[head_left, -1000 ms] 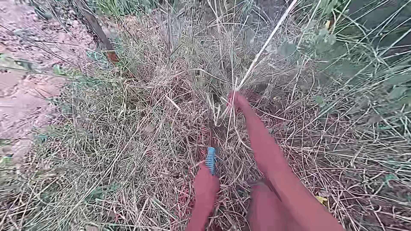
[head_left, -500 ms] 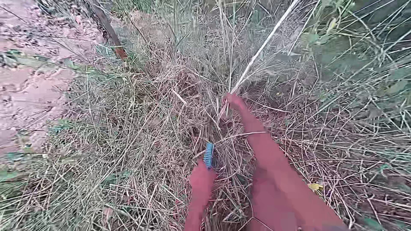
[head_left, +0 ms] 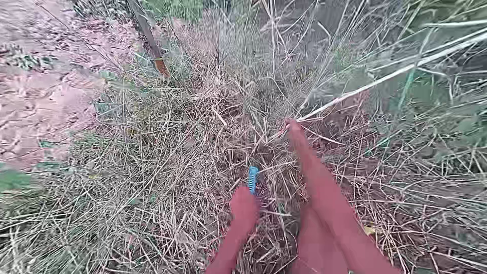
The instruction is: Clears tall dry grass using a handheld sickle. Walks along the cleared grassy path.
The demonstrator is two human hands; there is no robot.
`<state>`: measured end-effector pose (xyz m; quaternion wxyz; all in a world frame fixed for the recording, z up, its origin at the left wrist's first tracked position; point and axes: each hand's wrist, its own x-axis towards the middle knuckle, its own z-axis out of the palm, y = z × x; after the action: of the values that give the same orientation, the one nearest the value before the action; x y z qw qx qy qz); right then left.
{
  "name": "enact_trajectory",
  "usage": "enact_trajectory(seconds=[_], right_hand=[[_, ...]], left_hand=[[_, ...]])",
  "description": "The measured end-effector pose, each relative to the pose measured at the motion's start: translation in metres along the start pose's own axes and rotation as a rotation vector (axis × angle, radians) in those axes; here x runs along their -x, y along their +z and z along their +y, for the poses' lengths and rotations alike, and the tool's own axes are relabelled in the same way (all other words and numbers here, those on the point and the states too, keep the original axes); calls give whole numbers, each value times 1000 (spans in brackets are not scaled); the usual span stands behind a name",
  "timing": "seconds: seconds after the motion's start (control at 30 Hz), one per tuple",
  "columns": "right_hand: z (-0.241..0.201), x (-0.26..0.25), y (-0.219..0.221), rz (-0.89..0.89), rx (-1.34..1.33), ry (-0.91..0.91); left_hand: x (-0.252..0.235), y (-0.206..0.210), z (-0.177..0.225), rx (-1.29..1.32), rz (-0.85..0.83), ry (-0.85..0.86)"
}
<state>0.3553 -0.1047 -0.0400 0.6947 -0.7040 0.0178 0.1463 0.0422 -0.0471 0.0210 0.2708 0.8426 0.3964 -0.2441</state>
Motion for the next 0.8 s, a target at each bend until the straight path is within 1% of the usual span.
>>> enact_trajectory(seconds=[0.03, 0.07, 0.1, 0.17, 0.23, 0.27, 0.3, 0.37, 0.4, 0.43, 0.47, 0.5, 0.57, 0.6, 0.67, 0.73, 0.8], right_hand=[[-24, -16, -4, 51, -99, -60], [-25, -19, -9, 75, -130, -62], [-10, -7, -12, 60, -138, -12], [-6, -7, -10, 42, -128, 35], [-11, -16, -9, 43, -91, 20], [-14, -16, -12, 24, -95, 26], [-14, -17, -17, -4, -82, 46], [1, -7, -17, -108, -26, 102], [2, 1, -8, -175, -19, 96], [8, 10, -3, -106, -27, 57], [-3, 10, 4, -46, -61, 8], [-24, -1, 8, -13, -117, -28], [-16, -4, -3, 14, -208, 29], [-14, -4, -12, -5, -227, 31], [-15, -1, -21, -14, -247, -3], [-20, 0, -17, -33, -275, -18], [-27, 5, -12, -60, -282, 20]], left_hand=[[-12, -13, 23, 2, 43, 50], [-22, -21, 34, -12, 55, 86], [-34, -21, 37, -25, 38, 103], [-73, -22, 70, 18, 33, 183], [-92, -23, 99, 65, 34, 252], [-85, -23, 96, 43, 33, 238], [-64, -18, 78, 7, 20, 185], [-10, -4, 10, -44, -5, 19], [1, -9, -10, -58, 11, -39], [8, -10, -13, -72, -4, -55], [6, -17, -4, -75, -2, -41], [-6, -32, 12, -82, 34, -4], [-27, -42, 19, -151, 59, 41], [-41, -42, 24, -175, 50, 67], [-67, -37, 33, -114, -20, 137], [-100, -28, 37, 102, -85, 226], [-124, -19, 50, 414, -156, 243]])
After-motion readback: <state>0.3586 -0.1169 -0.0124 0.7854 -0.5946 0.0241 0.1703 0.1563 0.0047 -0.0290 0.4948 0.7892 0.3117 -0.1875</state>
